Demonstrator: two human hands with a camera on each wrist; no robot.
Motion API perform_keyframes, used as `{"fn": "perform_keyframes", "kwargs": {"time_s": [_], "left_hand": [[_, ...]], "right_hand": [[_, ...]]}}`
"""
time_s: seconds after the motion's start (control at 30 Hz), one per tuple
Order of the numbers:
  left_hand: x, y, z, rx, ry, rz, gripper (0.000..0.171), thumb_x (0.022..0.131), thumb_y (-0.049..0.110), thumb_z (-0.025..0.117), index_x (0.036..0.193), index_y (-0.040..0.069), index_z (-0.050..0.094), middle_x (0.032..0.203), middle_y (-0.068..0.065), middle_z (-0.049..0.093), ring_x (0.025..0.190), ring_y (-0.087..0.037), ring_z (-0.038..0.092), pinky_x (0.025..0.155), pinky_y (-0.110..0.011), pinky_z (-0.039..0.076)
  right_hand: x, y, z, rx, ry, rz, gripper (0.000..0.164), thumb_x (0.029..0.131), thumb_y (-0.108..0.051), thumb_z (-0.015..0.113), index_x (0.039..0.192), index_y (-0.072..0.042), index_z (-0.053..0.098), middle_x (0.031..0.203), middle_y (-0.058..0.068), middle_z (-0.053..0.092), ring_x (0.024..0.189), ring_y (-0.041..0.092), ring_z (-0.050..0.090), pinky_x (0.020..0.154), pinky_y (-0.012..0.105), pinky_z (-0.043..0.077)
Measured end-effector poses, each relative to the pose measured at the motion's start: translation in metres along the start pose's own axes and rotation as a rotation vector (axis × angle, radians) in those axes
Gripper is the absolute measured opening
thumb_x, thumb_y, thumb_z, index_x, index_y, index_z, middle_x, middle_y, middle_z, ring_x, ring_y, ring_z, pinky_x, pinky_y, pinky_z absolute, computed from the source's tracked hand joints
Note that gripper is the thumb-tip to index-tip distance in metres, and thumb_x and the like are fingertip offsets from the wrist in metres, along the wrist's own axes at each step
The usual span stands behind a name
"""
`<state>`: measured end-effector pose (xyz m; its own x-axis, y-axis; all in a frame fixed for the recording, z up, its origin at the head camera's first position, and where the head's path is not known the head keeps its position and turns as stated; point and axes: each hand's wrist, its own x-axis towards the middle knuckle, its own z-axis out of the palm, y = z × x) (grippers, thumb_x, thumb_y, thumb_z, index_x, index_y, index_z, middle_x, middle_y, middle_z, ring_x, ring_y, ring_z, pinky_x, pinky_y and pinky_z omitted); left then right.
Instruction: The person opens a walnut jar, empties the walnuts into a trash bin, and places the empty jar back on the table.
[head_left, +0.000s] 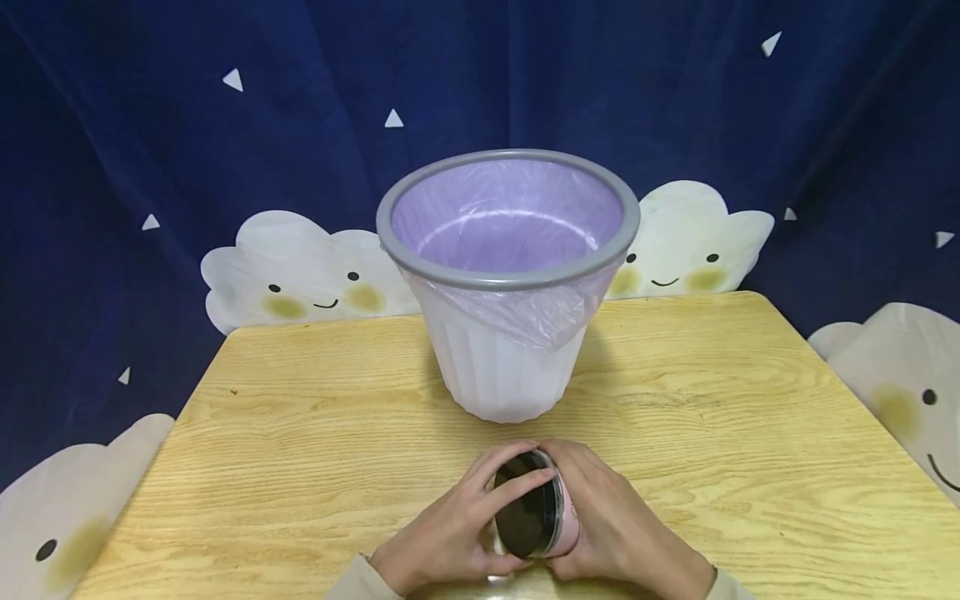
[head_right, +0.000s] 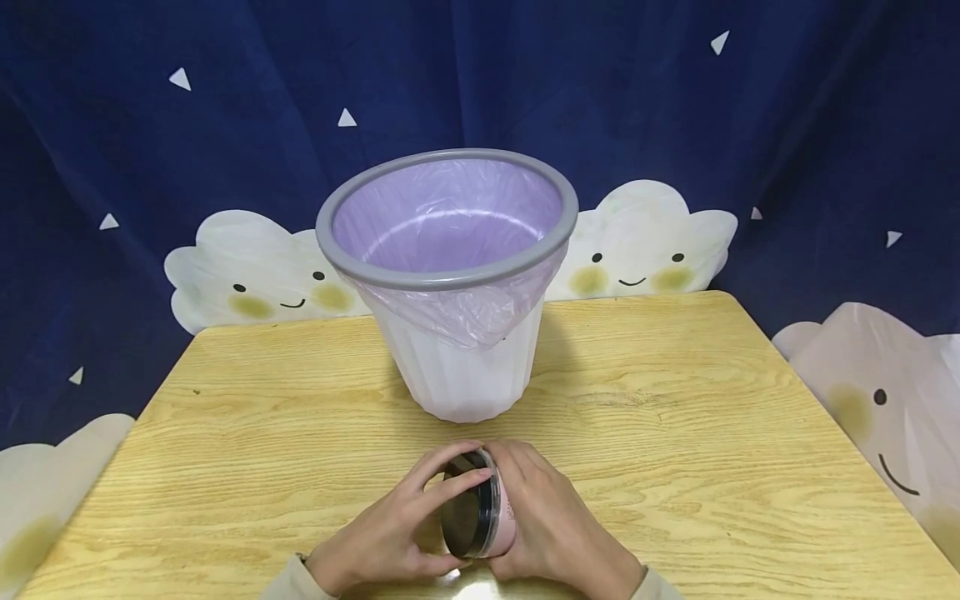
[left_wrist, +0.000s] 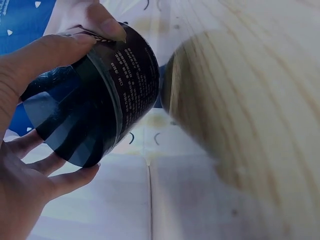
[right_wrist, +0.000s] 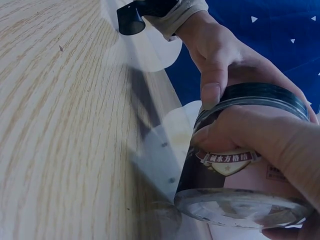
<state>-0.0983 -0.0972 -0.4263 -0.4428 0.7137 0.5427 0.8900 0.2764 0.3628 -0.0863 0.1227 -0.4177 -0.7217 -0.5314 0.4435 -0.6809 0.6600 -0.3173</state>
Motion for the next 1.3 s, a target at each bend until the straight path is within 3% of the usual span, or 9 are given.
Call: {"fn": "perform_keyframes", "kwargs": {"time_s": [0.63,1.3], "left_hand": [[0.0011,0.0012,-0.0002,-0.014,0.036,0.012,0.096,0.065,0.029,0.088,0.146,0.015,0.038,0.149,-0.015,0.031,0.135,-0.026,0.036,0.105,-0.039,0.041],[0.0014,0.0013,0.0009,-0.015,0.021,0.009,0.095,0.065,0.03,0.087,0.146,0.017,0.039,0.15,-0.014,0.029,0.136,-0.026,0.034,0.106,-0.04,0.041]], "right_hand": [[0.0,0.0001,0.0,0.019,0.0,-0.005,0.108,0.04,-0.038,0.088,0.133,-0.006,0.045,0.126,-0.002,0.053,0.115,0.016,0.052,0.091,0.04,0.052],[-0.0005,0.0013,0.0,0.019,0.003,-0.007,0.107,0.041,-0.038,0.088,0.133,-0.006,0.045,0.126,-0.003,0.053,0.115,0.015,0.052,0.09,0.038,0.052]]}}
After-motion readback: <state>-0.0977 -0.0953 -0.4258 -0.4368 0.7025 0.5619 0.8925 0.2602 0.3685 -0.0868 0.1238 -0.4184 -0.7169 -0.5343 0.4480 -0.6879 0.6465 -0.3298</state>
